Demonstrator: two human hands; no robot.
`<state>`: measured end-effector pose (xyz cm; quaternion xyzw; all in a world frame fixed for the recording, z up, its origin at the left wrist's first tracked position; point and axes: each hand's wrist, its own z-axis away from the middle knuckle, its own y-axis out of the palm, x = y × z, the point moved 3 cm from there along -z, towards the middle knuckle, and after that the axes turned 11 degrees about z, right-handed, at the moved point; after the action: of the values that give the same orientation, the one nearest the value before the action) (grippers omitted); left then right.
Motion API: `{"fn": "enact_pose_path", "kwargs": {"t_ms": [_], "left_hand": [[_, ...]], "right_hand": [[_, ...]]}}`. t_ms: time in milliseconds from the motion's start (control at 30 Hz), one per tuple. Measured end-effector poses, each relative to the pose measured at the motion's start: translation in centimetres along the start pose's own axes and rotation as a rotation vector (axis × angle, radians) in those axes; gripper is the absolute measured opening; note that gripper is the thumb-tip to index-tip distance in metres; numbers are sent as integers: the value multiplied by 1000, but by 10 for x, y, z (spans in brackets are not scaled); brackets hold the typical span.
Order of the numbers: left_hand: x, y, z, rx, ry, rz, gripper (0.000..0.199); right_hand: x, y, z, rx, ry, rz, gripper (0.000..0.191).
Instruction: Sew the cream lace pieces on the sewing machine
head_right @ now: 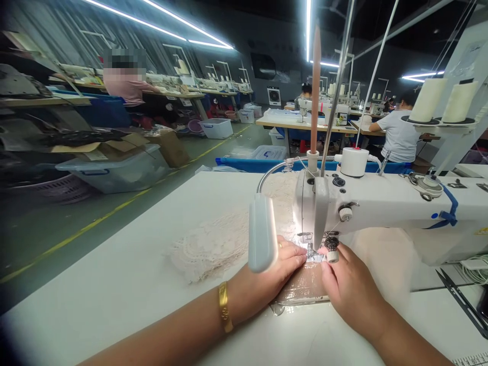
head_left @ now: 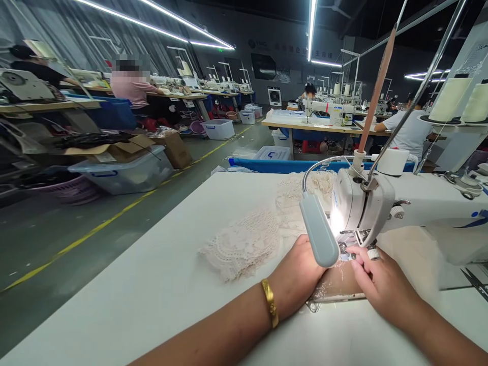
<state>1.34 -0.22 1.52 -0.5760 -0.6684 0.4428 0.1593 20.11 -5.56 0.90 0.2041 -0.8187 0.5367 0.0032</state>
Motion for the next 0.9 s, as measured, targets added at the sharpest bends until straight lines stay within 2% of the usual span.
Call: {"fn": "enact_pose_path", "kwargs": {"t_ms": [233, 467, 633, 700, 800, 900], "left_hand": [[2, 4, 1, -13, -10, 38, 21], [14, 4, 0, -10, -140, 62, 19], [35, 13, -12, 101, -320, 53, 8], [38, 16, -18, 134, -336, 41, 13], [40, 15, -22, 185, -355, 1, 30], [36, 3, -13, 235, -339, -20, 30]], "right_hand": [[-1, -1, 3, -20, 31, -69, 26], [3, 4, 8, 32, -16, -73, 19], [12, 11, 16, 1, -204, 5, 19], [17, 14, 22, -27, -306, 27, 21], [27, 24, 29, -40, -450, 10, 18], [38, 33, 28, -64, -490, -112, 12]]}}
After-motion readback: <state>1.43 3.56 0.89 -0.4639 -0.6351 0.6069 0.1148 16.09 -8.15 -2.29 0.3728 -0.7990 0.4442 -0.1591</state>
